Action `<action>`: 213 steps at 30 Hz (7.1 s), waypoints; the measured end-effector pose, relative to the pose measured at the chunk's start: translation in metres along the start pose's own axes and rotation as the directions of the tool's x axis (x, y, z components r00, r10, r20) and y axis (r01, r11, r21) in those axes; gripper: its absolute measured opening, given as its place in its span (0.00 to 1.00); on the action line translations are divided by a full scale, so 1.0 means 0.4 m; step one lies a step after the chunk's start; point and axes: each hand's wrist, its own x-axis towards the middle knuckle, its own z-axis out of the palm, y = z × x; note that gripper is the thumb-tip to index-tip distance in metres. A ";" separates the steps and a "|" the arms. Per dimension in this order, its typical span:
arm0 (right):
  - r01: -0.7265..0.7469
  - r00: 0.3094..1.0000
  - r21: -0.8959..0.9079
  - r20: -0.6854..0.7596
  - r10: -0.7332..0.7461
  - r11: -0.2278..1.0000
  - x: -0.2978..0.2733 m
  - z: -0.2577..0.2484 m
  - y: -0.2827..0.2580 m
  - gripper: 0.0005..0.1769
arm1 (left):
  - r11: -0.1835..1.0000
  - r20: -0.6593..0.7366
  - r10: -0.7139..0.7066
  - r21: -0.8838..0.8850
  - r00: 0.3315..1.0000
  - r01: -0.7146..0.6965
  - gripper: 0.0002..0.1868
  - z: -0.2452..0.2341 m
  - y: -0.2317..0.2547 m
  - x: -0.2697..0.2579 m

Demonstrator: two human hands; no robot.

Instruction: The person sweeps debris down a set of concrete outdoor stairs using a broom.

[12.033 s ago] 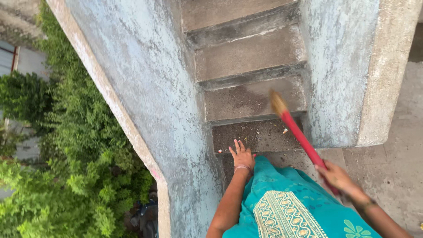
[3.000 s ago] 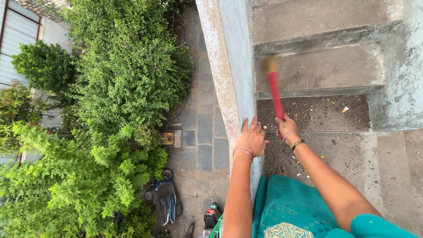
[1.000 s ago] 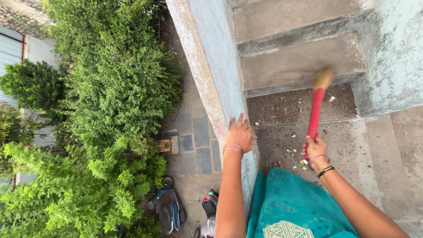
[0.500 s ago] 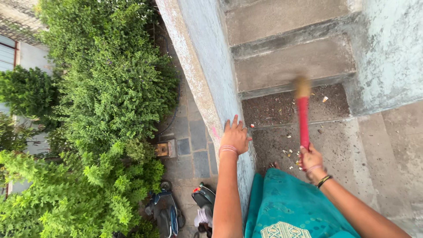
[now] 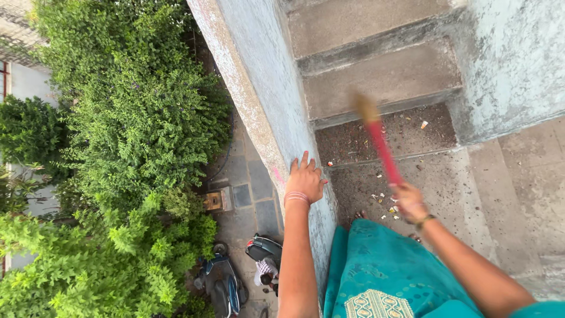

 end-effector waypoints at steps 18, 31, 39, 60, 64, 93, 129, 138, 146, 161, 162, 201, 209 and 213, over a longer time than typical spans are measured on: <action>-0.028 0.984 -0.254 -0.176 -0.017 0.967 -0.032 -0.006 0.023 0.24 | 0.999 -0.055 0.005 -0.040 0.998 -0.007 0.23 0.009 -0.010 0.011; 0.242 0.963 -0.615 0.057 -0.265 0.750 0.007 0.024 0.018 0.26 | 0.998 -0.116 0.016 -0.054 0.993 -0.022 0.21 0.013 -0.031 -0.004; 0.126 0.935 -0.594 -0.197 -0.295 0.795 -0.059 -0.048 0.013 0.22 | 0.997 -0.029 -0.038 0.060 0.999 0.040 0.25 0.042 -0.042 0.007; 0.232 0.877 -0.620 -0.199 -0.436 0.750 0.121 -0.051 -0.200 0.28 | 0.981 0.219 -0.141 -0.103 0.966 0.167 0.50 0.129 0.284 0.334; 0.315 0.934 -0.603 0.059 -0.352 0.733 0.151 0.027 -0.204 0.29 | 0.978 0.122 -0.164 -0.111 0.979 0.178 0.49 0.117 0.310 0.401; 0.095 0.988 -0.685 -0.022 -0.151 0.722 0.258 -0.051 -0.326 0.21 | 0.979 0.182 0.200 -0.086 0.963 -0.186 0.48 0.070 0.251 0.722; 0.071 0.960 0.595 -0.259 0.107 0.801 0.370 -0.076 -0.499 0.11 | 0.970 0.256 0.220 -0.155 0.941 -0.185 0.46 0.062 0.242 0.859; 0.103 0.947 0.720 -0.282 0.154 0.687 0.265 0.018 -0.447 0.12 | 0.968 0.260 0.243 -0.126 0.934 -0.217 0.44 0.081 0.222 0.854; 0.178 0.964 0.700 -0.265 0.020 0.692 0.328 -0.078 -0.407 0.09 | 0.939 0.174 0.343 -0.091 0.923 -0.332 0.46 0.079 0.256 0.875; -0.065 0.974 -0.113 -0.223 0.038 0.992 0.167 -0.081 -0.313 0.25 | 0.928 0.270 0.352 0.023 0.896 -0.371 0.45 0.068 0.248 0.913; -0.068 0.967 -0.142 -0.251 0.030 0.988 0.171 -0.100 -0.289 0.25 | 0.928 0.262 0.358 0.009 0.896 -0.373 0.45 0.068 0.252 0.912; 0.050 0.995 -0.738 -0.020 -0.096 0.672 0.075 -0.055 -0.214 0.26 | 0.952 0.172 0.281 0.076 0.944 -0.297 0.49 0.156 0.248 0.846; -0.264 0.910 -0.202 -0.378 0.173 0.943 -0.140 -0.174 -0.120 0.29 | 0.964 0.341 0.221 0.063 0.914 -0.257 0.52 0.129 0.236 0.818; -0.024 0.958 -0.519 -0.257 -0.129 0.854 -0.153 -0.119 -0.135 0.30 | 0.966 0.266 0.236 0.040 0.934 -0.256 0.52 0.106 0.238 0.837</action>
